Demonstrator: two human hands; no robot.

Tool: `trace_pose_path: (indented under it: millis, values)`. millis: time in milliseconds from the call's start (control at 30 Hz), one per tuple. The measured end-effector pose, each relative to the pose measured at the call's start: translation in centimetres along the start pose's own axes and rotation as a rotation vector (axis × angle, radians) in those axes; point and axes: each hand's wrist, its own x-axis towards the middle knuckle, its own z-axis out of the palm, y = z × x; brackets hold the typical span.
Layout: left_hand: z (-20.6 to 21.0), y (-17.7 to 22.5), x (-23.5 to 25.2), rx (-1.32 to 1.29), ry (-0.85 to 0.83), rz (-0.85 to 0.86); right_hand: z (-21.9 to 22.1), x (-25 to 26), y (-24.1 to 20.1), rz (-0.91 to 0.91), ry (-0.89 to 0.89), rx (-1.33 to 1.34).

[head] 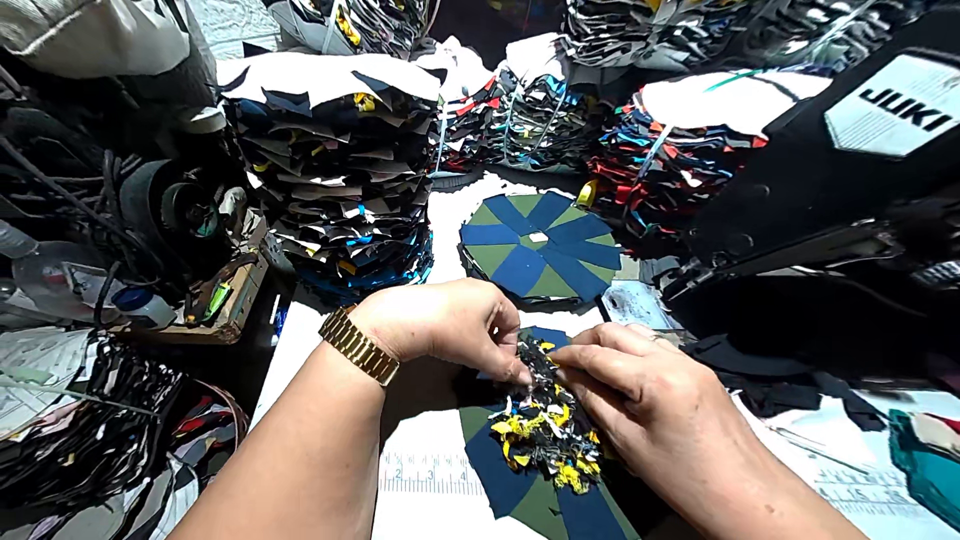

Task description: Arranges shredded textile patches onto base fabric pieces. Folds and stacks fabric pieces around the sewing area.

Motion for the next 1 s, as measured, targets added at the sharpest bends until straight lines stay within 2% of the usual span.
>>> trace_pose_path:
  millis: [133,233,367,533,700,800,1000]
  values:
    - [0.1,0.8,-0.4,0.082,-0.034,-0.093,-0.2,0.3,-1.1,-0.016,-0.006,0.014]
    - [0.2,0.9,-0.5,0.170,0.014,-0.059,-0.1,0.6,-2.0,-0.023,0.003,0.021]
    - [0.7,-0.3,-0.1,0.082,0.025,-0.073,0.0,0.6,-2.1,-0.006,-0.084,0.009]
    - [0.9,-0.9,-0.3,-0.020,-0.048,-0.033,-0.7,0.6,-2.3,0.019,-0.119,-0.026]
    - [1.3,-0.1,0.1,-0.008,-0.131,-0.150,-0.2,0.6,-2.4,0.037,-0.138,-0.060]
    - [1.4,-0.9,0.0,-0.022,-0.104,-0.101,0.0,0.5,-2.2,0.025,-0.058,-0.033]
    - [1.0,-0.6,-0.3,0.002,0.029,-0.036,-2.4,-0.4,-2.6,-0.001,-0.050,0.120]
